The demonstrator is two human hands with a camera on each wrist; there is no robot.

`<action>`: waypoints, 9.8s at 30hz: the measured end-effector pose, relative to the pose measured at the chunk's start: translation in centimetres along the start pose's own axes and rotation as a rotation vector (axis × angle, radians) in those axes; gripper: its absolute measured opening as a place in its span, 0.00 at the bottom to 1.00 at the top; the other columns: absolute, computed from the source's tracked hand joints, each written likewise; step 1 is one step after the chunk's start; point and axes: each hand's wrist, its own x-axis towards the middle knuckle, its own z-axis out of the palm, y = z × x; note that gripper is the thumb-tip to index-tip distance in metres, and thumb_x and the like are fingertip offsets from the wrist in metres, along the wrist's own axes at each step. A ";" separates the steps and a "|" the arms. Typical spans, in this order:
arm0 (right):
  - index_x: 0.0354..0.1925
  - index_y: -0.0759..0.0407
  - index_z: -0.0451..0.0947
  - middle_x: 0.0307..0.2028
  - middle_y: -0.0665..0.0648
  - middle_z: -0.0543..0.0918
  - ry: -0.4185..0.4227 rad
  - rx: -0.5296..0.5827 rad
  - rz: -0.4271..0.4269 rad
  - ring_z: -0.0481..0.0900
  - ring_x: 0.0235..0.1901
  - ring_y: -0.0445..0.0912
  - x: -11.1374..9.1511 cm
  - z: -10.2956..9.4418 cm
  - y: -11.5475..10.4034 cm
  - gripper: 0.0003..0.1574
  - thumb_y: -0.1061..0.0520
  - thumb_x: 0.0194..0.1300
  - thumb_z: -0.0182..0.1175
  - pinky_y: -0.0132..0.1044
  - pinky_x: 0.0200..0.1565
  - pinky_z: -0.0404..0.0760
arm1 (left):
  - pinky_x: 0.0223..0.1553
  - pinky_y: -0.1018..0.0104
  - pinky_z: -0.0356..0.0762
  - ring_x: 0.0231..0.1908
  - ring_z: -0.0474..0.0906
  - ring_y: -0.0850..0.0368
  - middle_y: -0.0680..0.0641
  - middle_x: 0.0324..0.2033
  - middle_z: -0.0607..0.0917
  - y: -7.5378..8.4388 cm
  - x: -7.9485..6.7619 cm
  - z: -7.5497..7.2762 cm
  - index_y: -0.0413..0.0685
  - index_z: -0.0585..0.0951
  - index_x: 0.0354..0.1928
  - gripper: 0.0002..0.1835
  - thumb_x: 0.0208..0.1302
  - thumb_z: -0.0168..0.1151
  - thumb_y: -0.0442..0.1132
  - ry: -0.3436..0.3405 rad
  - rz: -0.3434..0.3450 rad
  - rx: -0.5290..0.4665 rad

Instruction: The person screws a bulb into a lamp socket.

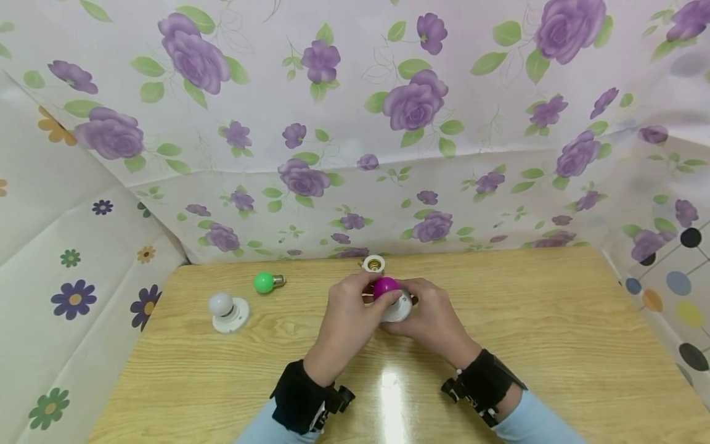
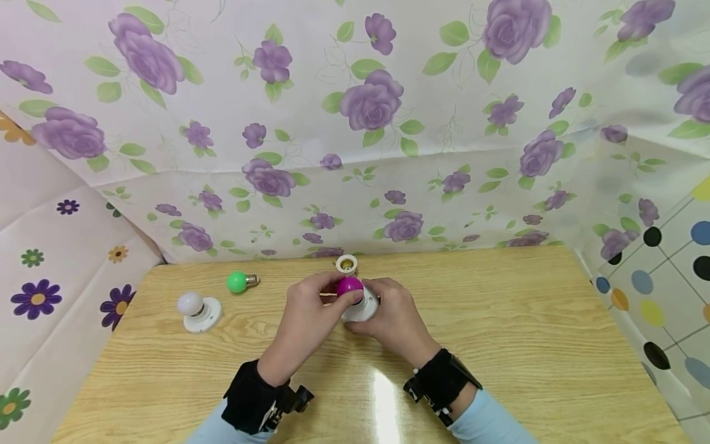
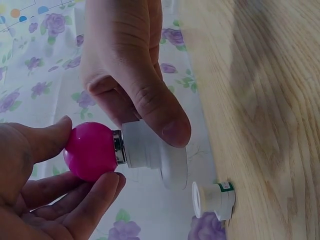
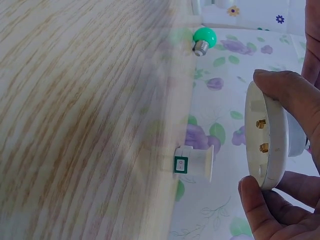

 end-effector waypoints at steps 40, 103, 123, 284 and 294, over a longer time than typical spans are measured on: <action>0.50 0.46 0.77 0.43 0.40 0.77 0.015 -0.013 -0.024 0.73 0.40 0.34 0.0 -0.3 0.0 0.41 0.36 0.36 0.74 0.36 0.37 0.78 | 0.39 0.68 0.77 0.41 0.76 0.63 0.53 0.45 0.77 -0.2 -0.5 0.7 0.49 0.77 0.52 0.26 0.56 0.64 0.56 0.062 -0.017 -0.144; 0.51 0.49 0.77 0.44 0.41 0.77 0.012 -0.026 -0.023 0.73 0.40 0.33 0.1 0.1 -0.1 0.42 0.42 0.35 0.77 0.32 0.38 0.76 | 0.38 0.74 0.74 0.39 0.76 0.64 0.55 0.42 0.79 -0.3 -0.4 0.4 0.46 0.79 0.48 0.16 0.63 0.60 0.47 0.056 -0.006 -0.096; 0.50 0.51 0.77 0.43 0.42 0.77 0.026 -0.041 -0.020 0.73 0.40 0.34 0.2 0.0 -0.1 0.43 0.41 0.34 0.77 0.33 0.38 0.77 | 0.44 0.75 0.71 0.47 0.73 0.64 0.51 0.50 0.77 -0.2 -0.2 0.1 0.45 0.74 0.57 0.18 0.68 0.53 0.43 -0.059 -0.015 -0.035; 0.52 0.50 0.77 0.45 0.42 0.77 0.003 -0.017 -0.025 0.73 0.40 0.34 -0.1 0.1 0.0 0.42 0.39 0.37 0.75 0.30 0.37 0.76 | 0.49 0.71 0.69 0.53 0.70 0.61 0.49 0.51 0.74 0.4 -0.3 -0.3 0.44 0.74 0.58 0.20 0.66 0.56 0.41 -0.103 0.001 0.047; 0.51 0.51 0.78 0.44 0.43 0.77 0.024 -0.041 -0.034 0.73 0.39 0.34 0.0 0.1 0.1 0.42 0.41 0.35 0.77 0.32 0.36 0.77 | 0.44 0.64 0.74 0.46 0.73 0.57 0.50 0.49 0.77 0.2 -0.3 -0.4 0.49 0.76 0.55 0.24 0.64 0.56 0.56 0.010 -0.031 0.053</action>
